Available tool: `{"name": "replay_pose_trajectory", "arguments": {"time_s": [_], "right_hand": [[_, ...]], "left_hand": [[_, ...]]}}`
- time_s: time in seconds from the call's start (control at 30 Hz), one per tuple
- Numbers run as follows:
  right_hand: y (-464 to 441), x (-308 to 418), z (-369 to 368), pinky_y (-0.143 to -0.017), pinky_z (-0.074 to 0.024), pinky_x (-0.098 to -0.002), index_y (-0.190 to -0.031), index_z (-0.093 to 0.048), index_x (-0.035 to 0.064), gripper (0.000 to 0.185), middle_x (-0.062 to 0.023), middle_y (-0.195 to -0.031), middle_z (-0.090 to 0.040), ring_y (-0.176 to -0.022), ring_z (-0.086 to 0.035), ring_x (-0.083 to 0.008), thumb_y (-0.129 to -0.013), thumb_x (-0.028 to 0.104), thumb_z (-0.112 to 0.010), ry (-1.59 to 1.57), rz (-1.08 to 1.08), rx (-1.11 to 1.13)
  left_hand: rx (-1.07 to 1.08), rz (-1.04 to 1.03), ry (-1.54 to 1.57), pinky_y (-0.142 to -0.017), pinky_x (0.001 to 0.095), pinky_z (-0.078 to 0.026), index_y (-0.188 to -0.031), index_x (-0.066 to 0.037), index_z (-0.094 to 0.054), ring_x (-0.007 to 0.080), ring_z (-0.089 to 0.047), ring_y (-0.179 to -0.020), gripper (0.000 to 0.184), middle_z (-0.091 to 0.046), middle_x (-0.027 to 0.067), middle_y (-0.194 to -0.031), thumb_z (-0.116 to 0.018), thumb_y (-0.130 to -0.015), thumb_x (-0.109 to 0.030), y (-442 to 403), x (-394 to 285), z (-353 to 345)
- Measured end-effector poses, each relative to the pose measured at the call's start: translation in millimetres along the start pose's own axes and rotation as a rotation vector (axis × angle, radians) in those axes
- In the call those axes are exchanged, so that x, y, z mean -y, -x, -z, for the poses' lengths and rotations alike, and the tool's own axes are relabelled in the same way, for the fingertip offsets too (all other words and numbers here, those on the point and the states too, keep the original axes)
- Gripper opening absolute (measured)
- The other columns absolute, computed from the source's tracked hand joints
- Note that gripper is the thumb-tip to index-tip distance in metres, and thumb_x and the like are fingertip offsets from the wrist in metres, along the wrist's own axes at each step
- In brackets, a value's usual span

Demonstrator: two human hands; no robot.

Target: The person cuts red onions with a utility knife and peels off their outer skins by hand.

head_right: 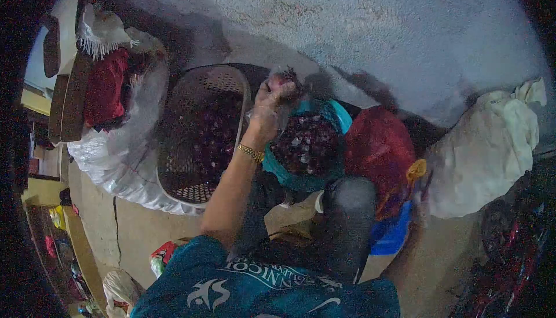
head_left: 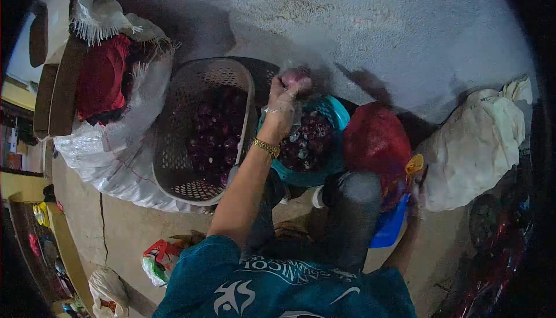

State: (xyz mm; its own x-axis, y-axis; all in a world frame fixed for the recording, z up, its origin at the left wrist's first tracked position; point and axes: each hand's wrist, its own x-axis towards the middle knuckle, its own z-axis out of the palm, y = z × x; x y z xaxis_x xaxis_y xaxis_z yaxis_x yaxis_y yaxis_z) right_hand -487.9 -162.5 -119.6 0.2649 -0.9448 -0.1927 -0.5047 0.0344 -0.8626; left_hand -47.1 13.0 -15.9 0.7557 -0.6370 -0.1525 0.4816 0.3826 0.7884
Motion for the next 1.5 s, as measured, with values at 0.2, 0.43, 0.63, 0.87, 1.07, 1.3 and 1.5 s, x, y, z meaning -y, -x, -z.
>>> {"name": "replay_pose_trajectory", "arguments": {"time_s": [0.2,0.43,0.63,0.87,1.07,1.3,1.5], "right_hand": [[-53,29,22,-0.059,-0.0424,-0.0250,-0.141,-0.032,0.0061,0.069,-0.0112,-0.129,-0.050,-0.072,-0.051,-0.0100,-0.091,0.052,-0.047,-0.567,0.050,-0.143],[15,271,-122,-0.083,-0.0479,-0.0376,-0.125,-0.054,0.0084,0.055,-0.0113,-0.101,-0.063,-0.087,-0.064,-0.0207,-0.090,0.050,-0.050,-0.134,0.470,0.339],[12,266,-211,-0.071,-0.0481,-0.0336,-0.118,-0.056,0.0047,0.048,-0.0095,-0.087,-0.062,-0.077,-0.061,-0.0163,-0.087,0.041,-0.061,0.261,0.901,0.213],[23,286,-241,-0.066,-0.0468,-0.0299,-0.102,-0.061,-0.0005,0.043,-0.0056,-0.080,-0.060,-0.073,-0.055,-0.0137,-0.080,0.034,-0.073,-0.247,0.648,0.372],[9,273,-248,-0.054,-0.0402,-0.0318,-0.093,-0.061,0.0000,0.047,-0.0010,-0.066,-0.053,-0.059,-0.048,-0.0125,-0.084,0.046,-0.064,-0.301,0.254,0.377],[-11,251,-250,-0.045,-0.0361,-0.0221,-0.085,-0.057,0.0061,0.025,0.0017,-0.068,-0.050,-0.053,-0.046,-0.0063,-0.087,0.029,-0.065,-0.560,-0.015,0.546],[-10,256,-251,-0.042,-0.0348,-0.0198,-0.075,-0.052,0.0106,0.025,0.0039,-0.064,-0.047,-0.052,-0.045,-0.0043,-0.085,0.027,-0.068,-0.533,0.016,0.661]], "left_hand": [[0.063,0.173,0.181,-0.082,0.0390,-0.049,-0.114,-0.006,-0.051,0.0226,-0.058,-0.093,0.046,-0.058,0.0075,-0.102,-0.057,-0.087,-0.043,-3,-6,-4],[0.122,0.163,0.220,-0.079,0.0396,-0.051,-0.114,-0.006,-0.054,0.0233,-0.059,-0.092,0.065,-0.059,0.0104,-0.105,-0.040,-0.089,-0.063,-6,-1,0],[0.063,0.086,0.051,-0.091,0.0381,-0.046,-0.123,0.003,-0.047,0.0228,-0.057,-0.105,0.070,-0.056,0.0132,-0.117,-0.038,-0.092,-0.059,-9,-1,0],[0.014,-0.179,-0.291,-0.087,0.0333,-0.044,-0.117,-0.003,-0.054,0.0178,-0.054,-0.095,0.052,-0.058,0.0071,-0.106,-0.041,-0.095,-0.049,-10,13,4],[0.239,0.033,-0.382,-0.091,0.0324,-0.042,-0.125,-0.003,-0.049,0.0157,-0.051,-0.101,0.048,-0.055,0.0056,-0.111,-0.058,-0.090,-0.035,10,-16,-5],[0.302,0.047,-0.279,-0.097,0.0330,-0.041,-0.129,0.002,-0.039,0.0189,-0.051,-0.108,0.068,-0.053,0.0075,-0.113,-0.075,-0.072,-0.001,9,-8,-3],[0.167,0.244,-0.061,-0.086,0.0302,-0.045,-0.117,0.002,-0.048,0.0176,-0.056,-0.094,0.048,-0.057,0.0067,-0.105,-0.071,-0.077,-0.013,6,-6,2]]}}
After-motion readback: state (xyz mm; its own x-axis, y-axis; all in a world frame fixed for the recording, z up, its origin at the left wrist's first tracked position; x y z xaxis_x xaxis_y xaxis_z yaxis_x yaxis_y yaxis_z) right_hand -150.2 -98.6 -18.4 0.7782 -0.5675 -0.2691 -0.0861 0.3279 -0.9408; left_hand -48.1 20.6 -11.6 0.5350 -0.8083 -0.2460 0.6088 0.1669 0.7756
